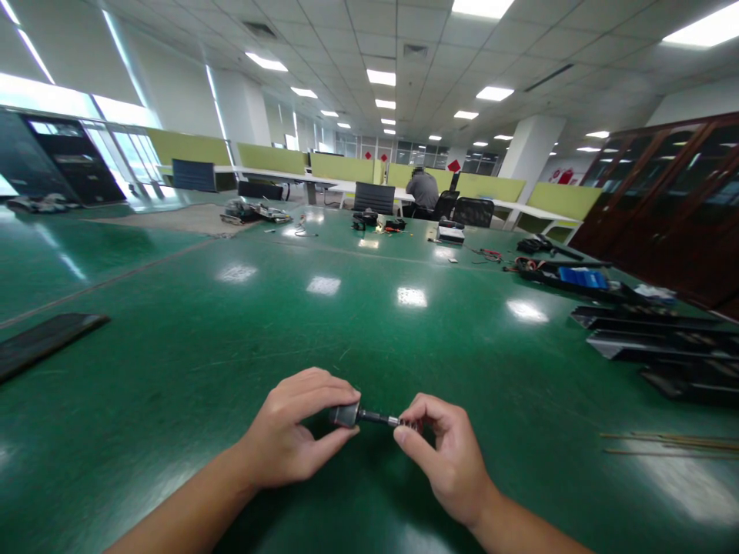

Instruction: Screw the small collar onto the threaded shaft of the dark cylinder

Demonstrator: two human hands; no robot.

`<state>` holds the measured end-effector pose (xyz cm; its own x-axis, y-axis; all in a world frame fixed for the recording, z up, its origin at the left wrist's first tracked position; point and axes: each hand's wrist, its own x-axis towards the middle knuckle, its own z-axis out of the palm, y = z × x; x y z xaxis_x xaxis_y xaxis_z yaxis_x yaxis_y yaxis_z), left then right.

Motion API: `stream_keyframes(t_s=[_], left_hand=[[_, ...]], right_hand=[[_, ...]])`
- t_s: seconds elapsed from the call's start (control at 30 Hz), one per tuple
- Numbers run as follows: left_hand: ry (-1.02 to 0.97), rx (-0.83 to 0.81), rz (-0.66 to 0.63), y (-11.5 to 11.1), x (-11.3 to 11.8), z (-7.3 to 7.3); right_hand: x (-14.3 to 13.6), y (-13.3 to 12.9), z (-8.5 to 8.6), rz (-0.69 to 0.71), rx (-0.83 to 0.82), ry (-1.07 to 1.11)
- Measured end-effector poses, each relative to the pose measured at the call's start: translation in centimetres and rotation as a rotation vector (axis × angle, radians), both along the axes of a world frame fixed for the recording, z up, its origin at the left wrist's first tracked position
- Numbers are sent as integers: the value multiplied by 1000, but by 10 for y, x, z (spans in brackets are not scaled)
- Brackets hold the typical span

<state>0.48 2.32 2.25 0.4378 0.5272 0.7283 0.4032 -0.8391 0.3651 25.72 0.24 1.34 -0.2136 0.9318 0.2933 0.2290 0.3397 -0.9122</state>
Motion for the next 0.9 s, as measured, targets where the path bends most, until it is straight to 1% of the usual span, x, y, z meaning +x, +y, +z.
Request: stream_keyframes(t_s=[0.23, 0.37, 0.5, 0.57, 0.6, 0.67, 0.73, 0.8, 0.83, 0.87, 0.9], left_hand=[[2, -24, 27, 0, -2, -1], [-21, -85, 104, 0, -6, 0], [-49, -200, 271, 3, -7, -1], [-108, -288, 360, 7, -5, -2], [-154, -335, 386, 9, -5, -2], [-258, -431, 381, 15, -8, -3], [-338, -524, 322, 18, -21, -4], [-369, -607, 274, 16, -48, -5], [-365, -639, 278, 12, -66, -5], [-345, -643, 314, 6, -86, -5], [-310, -624, 382, -2, -105, -3]], right_hand=[[1, 0, -2, 22, -15, 48], [2, -2, -5, 76, -34, 138], [4, -3, -13, 219, -148, 362], [4, -3, -17, 295, -203, 444], [4, -3, -19, 321, -223, 465], [4, -3, -22, 360, -258, 470], [4, -2, -22, 396, -283, 456], [4, -2, -20, 426, -302, 432], [4, -2, -19, 441, -309, 419], [5, -2, -18, 454, -314, 405], [5, -2, -16, 464, -319, 389]])
